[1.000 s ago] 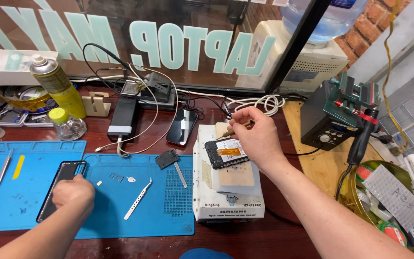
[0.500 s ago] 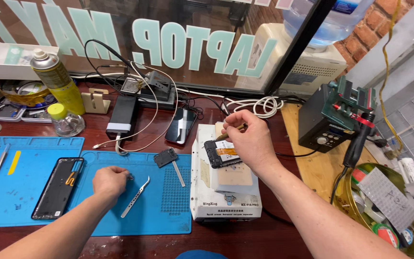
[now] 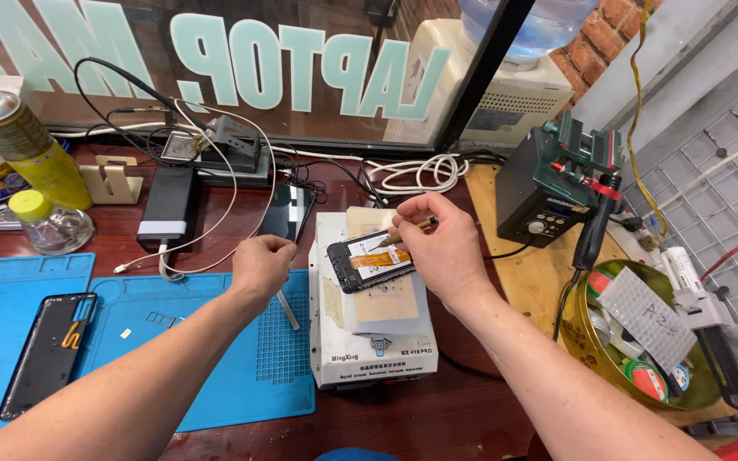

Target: The person uses a small metal tool to scrape and clean the edges of a disassembled smartphone motherboard. They then place a black screen assembly onto the motherboard and press it into place.

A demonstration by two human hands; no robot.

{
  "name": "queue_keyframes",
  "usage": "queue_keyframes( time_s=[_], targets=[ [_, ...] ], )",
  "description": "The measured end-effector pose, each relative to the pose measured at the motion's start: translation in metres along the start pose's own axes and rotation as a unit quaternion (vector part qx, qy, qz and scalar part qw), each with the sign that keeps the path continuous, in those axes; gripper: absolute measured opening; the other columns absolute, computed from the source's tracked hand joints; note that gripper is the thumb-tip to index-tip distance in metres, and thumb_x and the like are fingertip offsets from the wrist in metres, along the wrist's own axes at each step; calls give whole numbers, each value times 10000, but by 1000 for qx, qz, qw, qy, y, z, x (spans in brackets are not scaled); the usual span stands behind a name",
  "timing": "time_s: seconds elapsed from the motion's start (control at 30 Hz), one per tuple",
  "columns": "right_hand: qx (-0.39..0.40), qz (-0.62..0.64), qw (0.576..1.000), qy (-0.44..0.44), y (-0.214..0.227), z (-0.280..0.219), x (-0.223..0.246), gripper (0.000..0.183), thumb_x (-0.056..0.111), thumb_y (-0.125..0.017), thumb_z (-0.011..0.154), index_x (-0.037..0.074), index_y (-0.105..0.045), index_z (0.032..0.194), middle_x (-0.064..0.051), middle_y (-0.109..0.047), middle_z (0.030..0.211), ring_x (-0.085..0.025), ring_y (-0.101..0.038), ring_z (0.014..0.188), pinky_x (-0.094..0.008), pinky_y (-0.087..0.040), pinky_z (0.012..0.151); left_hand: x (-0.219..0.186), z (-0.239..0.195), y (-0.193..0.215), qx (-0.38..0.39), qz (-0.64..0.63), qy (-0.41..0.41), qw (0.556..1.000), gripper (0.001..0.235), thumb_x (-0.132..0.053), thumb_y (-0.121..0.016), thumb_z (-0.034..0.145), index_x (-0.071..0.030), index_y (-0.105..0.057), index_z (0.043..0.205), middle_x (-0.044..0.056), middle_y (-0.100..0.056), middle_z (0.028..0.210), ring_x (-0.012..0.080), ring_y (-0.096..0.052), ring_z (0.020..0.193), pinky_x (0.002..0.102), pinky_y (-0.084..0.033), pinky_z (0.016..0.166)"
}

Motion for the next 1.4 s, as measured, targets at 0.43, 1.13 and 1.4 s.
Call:
queue_keyframes(
  time_s=[0.43,1.13,1.4],
  targets=[
    [11,11,1000,-5,-7,7,-3,71,80,-665,925,18,-671,958,-54,-730,895,-120,-764,862,-265,-631,719,-14,3,4,25,-58,22,998,314,-29,-585,897,-32,-689,1193,85,-747,876,192,-721,730,340,-621,640],
    [-9,-48,998,34,-2,11,-6,83,115,-676,919,46,-691,964,-33,-773,856,-97,-743,806,-261,-604,700,-67,23,-29,90,203,-232,947,428,-98,-607,875,-123,-683,1296,65,-779,1124,234,-756,987,363,-571,910],
    [31,-83,995,50,-24,7,6,111,150,-665,924,74,-699,997,-20,-769,891,-100,-739,805,-277,-596,706,-34,-13,-20,127,-98,16,987,309,-54,-598,911,-16,-687,1204,93,-713,996,192,-693,791,364,-610,676]
  ],
)
Point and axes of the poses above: each hand's wrist, its own z-axis towards the middle knuckle, its own y-axis out of the back of the hand, x = y × z, the point moved 4 cm from there along z, towards the middle knuckle
